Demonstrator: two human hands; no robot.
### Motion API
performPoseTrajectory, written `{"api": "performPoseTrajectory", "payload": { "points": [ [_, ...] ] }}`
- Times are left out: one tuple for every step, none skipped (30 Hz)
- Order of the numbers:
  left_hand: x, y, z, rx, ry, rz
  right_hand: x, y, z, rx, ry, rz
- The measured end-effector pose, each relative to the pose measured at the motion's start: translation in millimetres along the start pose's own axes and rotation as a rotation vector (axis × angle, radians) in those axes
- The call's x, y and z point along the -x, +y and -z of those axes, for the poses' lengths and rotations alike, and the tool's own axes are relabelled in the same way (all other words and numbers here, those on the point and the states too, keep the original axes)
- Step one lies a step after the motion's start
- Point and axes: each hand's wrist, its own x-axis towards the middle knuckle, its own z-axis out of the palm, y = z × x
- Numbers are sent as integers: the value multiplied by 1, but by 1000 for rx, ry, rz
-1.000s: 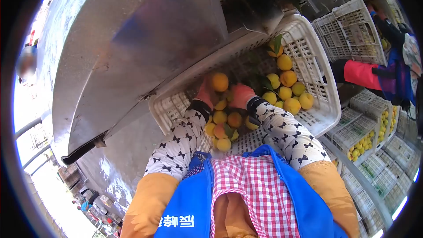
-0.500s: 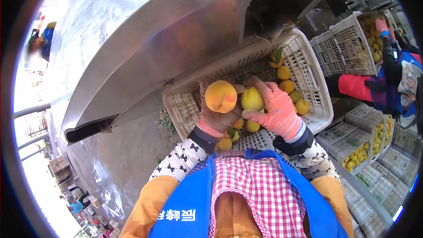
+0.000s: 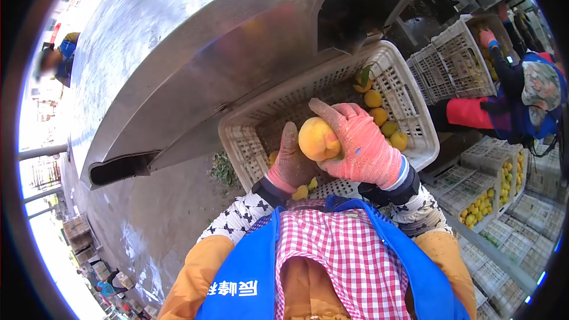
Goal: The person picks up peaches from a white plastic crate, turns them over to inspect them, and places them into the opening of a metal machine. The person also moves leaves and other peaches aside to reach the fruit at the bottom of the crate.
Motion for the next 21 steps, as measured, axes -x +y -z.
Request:
{"api": "performPoseTrajectory", "payload": {
  "points": [
    [-1,-1,1,-65,-16,-40,1,2,1,21,16,60],
    [0,-3,2,-128,-29,-82,2,4,1,39,27,121],
    [2,-2,2,-125,-25,-84,4,4,2,38,22,121],
    [1,3,1,-108,-50,-84,5,5,4,-34,57,175],
    [1,7,1,-92,-75,-88,4,6,5,-106,91,233],
    [1,7,3,-92,-72,-100,5,9,3,-107,84,244],
    [-1,7,6,-19,-85,-112,6,11,-2,-162,148,239],
    [-3,6,7,55,-100,-120,7,11,-5,-217,215,230],
    [-6,4,7,56,-102,-121,11,8,-6,-275,290,204],
    [-8,3,5,-113,-79,-172,10,10,-9,-273,291,203],
    [-11,1,2,-281,-54,-222,9,14,-12,-231,354,253],
    [-13,0,-1,-448,-26,-271,8,16,-16,-190,416,303],
    [-13,-2,-3,-615,3,-317,8,17,-19,-191,414,299],
    [-14,-3,-5,-781,31,-361,8,18,-21,-167,452,283],
    [-17,-4,-6,-777,30,-355,8,20,-21,-140,492,267],
    [-20,-3,-7,-317,-21,-234,8,23,-20,-136,493,261],
    [-24,-3,-7,139,-68,-108,7,28,-19,-98,463,234],
    [-24,-2,-8,140,-71,-104,6,30,-19,-60,433,209],
    [-23,-1,-8,132,-80,-88,5,28,-17,-58,433,208],
    [-22,-1,-9,124,-87,-73,4,22,-14,-60,389,126],
    [-22,-3,-8,86,-76,-77,3,18,-14,-63,344,44]
  ]
}}
